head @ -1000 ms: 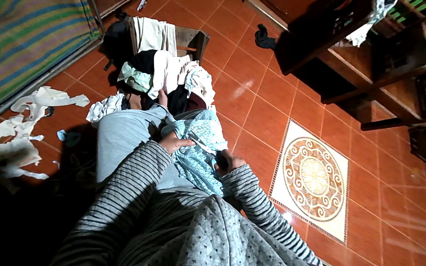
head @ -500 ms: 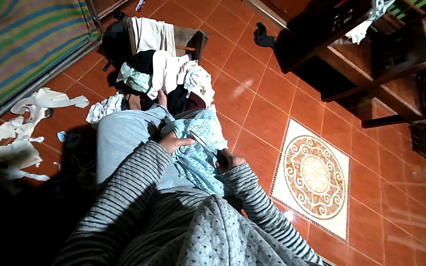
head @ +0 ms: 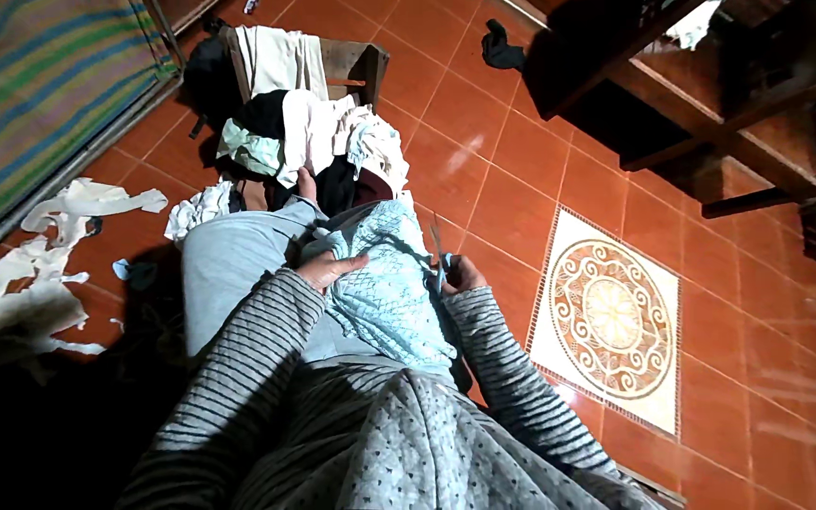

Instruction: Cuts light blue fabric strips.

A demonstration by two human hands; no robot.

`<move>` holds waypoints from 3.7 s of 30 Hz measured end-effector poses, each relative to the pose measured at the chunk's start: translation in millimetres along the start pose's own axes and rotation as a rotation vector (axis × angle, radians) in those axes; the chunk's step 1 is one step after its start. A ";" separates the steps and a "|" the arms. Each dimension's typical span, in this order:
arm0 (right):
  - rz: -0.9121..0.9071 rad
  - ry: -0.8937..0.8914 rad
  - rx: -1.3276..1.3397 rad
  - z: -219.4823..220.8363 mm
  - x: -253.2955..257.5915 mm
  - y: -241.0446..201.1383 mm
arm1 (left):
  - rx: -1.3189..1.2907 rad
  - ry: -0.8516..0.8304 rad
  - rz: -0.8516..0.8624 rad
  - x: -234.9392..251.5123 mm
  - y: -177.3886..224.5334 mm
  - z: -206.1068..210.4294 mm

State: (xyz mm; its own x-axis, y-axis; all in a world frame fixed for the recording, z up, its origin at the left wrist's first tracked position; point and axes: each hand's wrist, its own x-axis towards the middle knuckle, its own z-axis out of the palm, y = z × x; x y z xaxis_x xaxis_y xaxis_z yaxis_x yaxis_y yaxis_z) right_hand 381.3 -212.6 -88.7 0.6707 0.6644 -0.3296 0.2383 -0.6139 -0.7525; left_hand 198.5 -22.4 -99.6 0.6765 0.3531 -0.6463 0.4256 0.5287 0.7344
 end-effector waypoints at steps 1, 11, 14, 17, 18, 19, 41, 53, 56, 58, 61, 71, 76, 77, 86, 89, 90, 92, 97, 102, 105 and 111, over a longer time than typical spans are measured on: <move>0.012 -0.017 -0.028 -3.1 2.3 -7.4 | 0.006 -0.028 0.004 -1.1 1.4 -1.5; -0.299 0.274 0.354 20.5 5.1 0.9 | 0.094 -0.270 0.014 -10.8 8.3 -10.1; -0.283 0.246 0.374 23.8 -2.0 1.3 | -0.017 -0.105 0.034 -12.4 8.1 -3.1; -0.320 0.208 0.276 21.3 -17.6 6.8 | -0.154 0.014 0.072 -9.5 3.8 0.8; -0.339 0.202 0.205 20.2 -24.2 9.4 | -0.172 0.028 0.082 -7.6 1.9 0.8; -0.368 0.200 0.126 19.3 -30.9 12.5 | -0.171 0.032 0.099 -4.8 -0.7 0.0; -0.141 -0.091 -0.426 -9.4 -74.0 -12.9 | -0.085 -0.103 0.164 -7.7 -1.3 2.3; -0.151 -0.072 -0.472 -1.5 -69.3 -16.4 | -0.144 -0.190 0.198 -4.0 -6.7 -1.2; -0.179 -0.064 -0.489 0.3 -67.0 -17.2 | -0.147 -0.190 0.193 -5.3 -5.7 0.1; -0.170 -0.075 -0.504 0.3 -66.2 -19.5 | -0.154 -0.187 0.196 -5.1 -5.9 0.2; -0.127 -0.110 -0.537 -0.9 -64.7 -23.5 | -0.156 -0.188 0.190 -3.0 -7.2 -0.6; -0.048 -0.194 -0.526 1.1 -60.7 -33.6 | -0.107 -0.112 0.124 -6.9 -1.5 6.5; 0.025 -0.243 -0.539 0.8 -56.4 -38.1 | -0.124 -0.105 0.137 -5.5 -3.2 7.1; 0.020 -0.243 -0.497 0.2 -54.8 -34.9 | -0.124 -0.096 0.140 -5.7 -3.2 7.4; -0.458 0.000 -0.349 4.3 -66.4 10.7 | -0.229 0.162 -0.011 2.0 -5.3 11.4; -0.471 0.002 -0.366 9.7 -72.8 7.8 | -0.320 0.215 -0.081 1.8 -4.4 20.0; -0.434 -0.028 -0.366 10.9 -74.8 3.7 | -0.362 0.204 -0.086 1.0 -3.7 23.0; -0.390 -0.124 -0.324 10.0 -77.7 -5.5 | -0.439 0.183 -0.090 -0.6 -3.3 27.2; -0.291 -0.500 -0.012 17.6 -97.1 -26.8 | -0.357 0.083 0.031 -13.5 -0.2 20.8; -0.268 -0.521 -0.012 26.4 -97.8 -31.1 | -0.343 0.126 0.000 -17.6 -0.5 20.8; -0.199 -0.566 0.024 23.7 -96.0 -37.3 | -0.373 0.182 -0.062 -13.8 -0.8 23.2; -0.158 -0.600 0.333 19.9 -95.2 -34.7 | -0.429 0.150 0.054 -6.1 -6.3 24.6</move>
State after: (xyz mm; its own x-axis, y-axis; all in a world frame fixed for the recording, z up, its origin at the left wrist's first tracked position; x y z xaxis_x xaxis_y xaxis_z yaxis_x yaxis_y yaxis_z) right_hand 295.2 -246.1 -42.6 0.1201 0.9141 -0.3874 0.0090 -0.3912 -0.9203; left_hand 206.5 -46.8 -95.2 0.5831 0.4796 -0.6557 0.0833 0.7676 0.6355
